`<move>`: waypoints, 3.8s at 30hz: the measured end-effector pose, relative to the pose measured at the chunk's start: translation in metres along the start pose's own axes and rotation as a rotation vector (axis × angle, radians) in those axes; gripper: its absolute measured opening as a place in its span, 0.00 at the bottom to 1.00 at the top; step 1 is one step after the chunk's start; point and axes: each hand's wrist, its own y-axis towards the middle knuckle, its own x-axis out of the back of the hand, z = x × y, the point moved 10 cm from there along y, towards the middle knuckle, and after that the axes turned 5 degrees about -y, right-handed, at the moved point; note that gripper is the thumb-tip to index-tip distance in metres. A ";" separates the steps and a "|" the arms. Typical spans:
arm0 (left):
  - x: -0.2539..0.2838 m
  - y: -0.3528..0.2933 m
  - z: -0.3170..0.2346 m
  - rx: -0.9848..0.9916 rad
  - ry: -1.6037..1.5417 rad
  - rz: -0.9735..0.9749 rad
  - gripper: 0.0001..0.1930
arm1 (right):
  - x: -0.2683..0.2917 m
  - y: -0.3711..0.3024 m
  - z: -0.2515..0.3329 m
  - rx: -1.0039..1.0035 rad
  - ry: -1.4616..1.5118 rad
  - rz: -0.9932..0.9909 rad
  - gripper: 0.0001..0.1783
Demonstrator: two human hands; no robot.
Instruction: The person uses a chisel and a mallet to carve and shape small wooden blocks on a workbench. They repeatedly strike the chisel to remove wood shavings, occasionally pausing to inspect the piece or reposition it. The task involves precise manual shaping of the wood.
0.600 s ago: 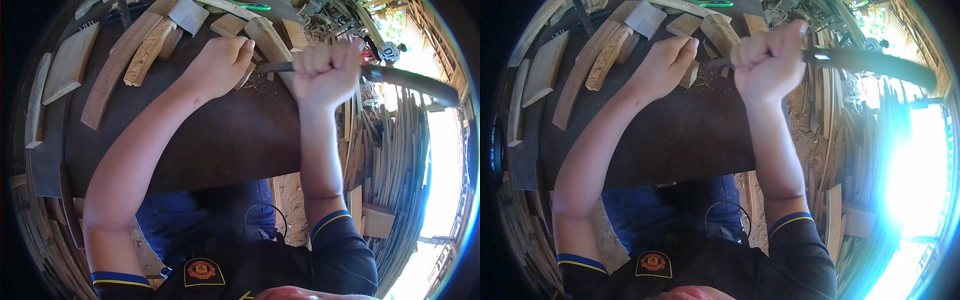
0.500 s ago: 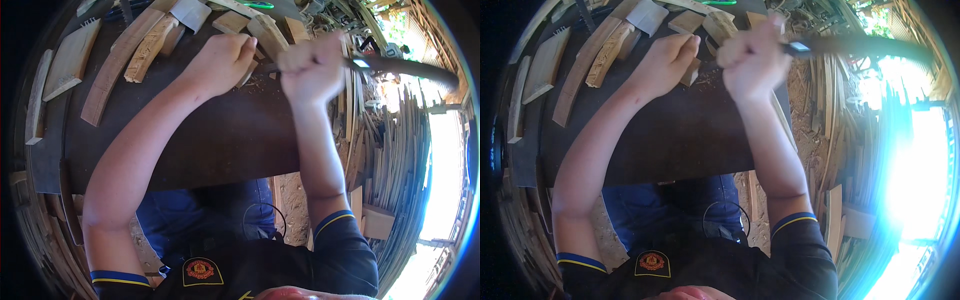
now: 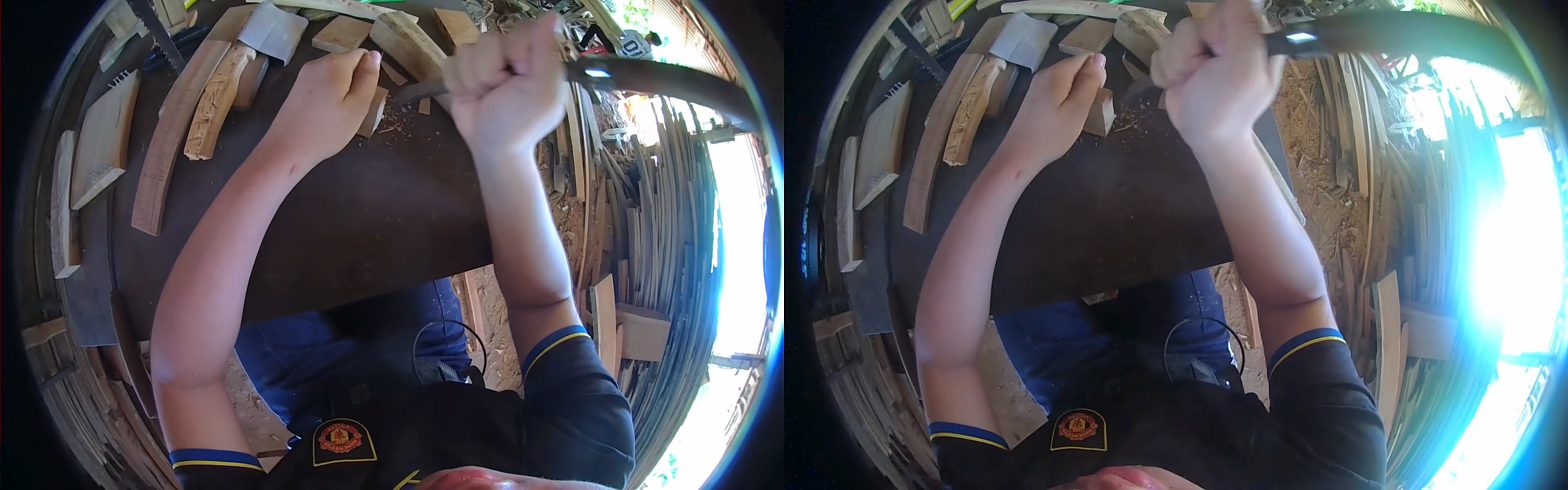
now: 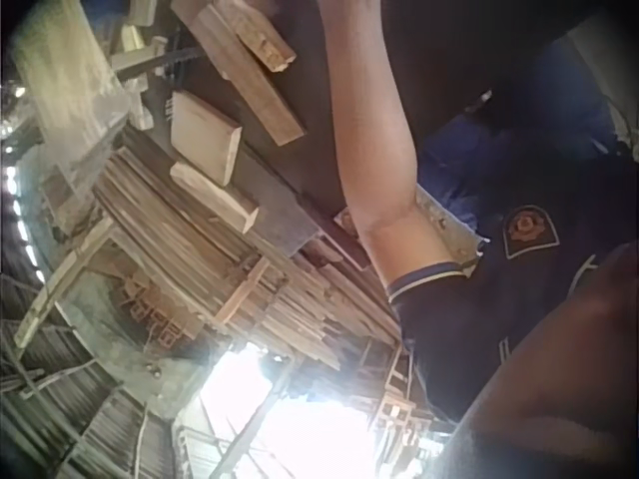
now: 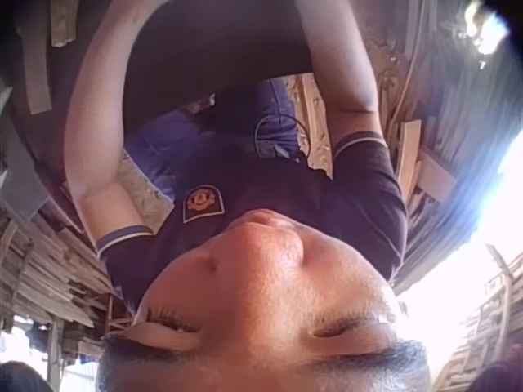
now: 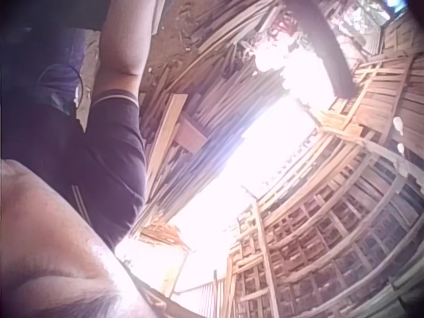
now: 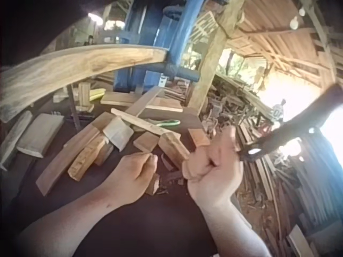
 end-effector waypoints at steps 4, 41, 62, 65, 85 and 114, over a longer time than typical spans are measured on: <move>0.000 0.005 -0.010 -0.024 -0.023 -0.013 0.22 | -0.002 -0.009 -0.037 -0.224 -0.193 -0.196 0.27; 0.004 0.002 -0.012 -0.003 0.017 -0.090 0.22 | 0.003 -0.008 -0.028 0.147 -0.437 -0.150 0.17; 0.011 -0.006 -0.017 -0.006 0.142 -0.174 0.23 | -0.023 -0.010 -0.015 0.053 0.014 0.062 0.20; 0.008 -0.005 -0.019 0.034 0.201 -0.151 0.24 | -0.018 -0.018 -0.035 -0.156 -0.396 -0.139 0.21; 0.013 -0.013 -0.025 0.103 0.527 -0.158 0.26 | -0.002 -0.025 -0.061 -0.209 0.070 -0.084 0.18; -0.010 -0.024 -0.035 -0.023 0.503 -0.012 0.23 | 0.029 -0.005 -0.079 -0.209 -0.244 0.017 0.20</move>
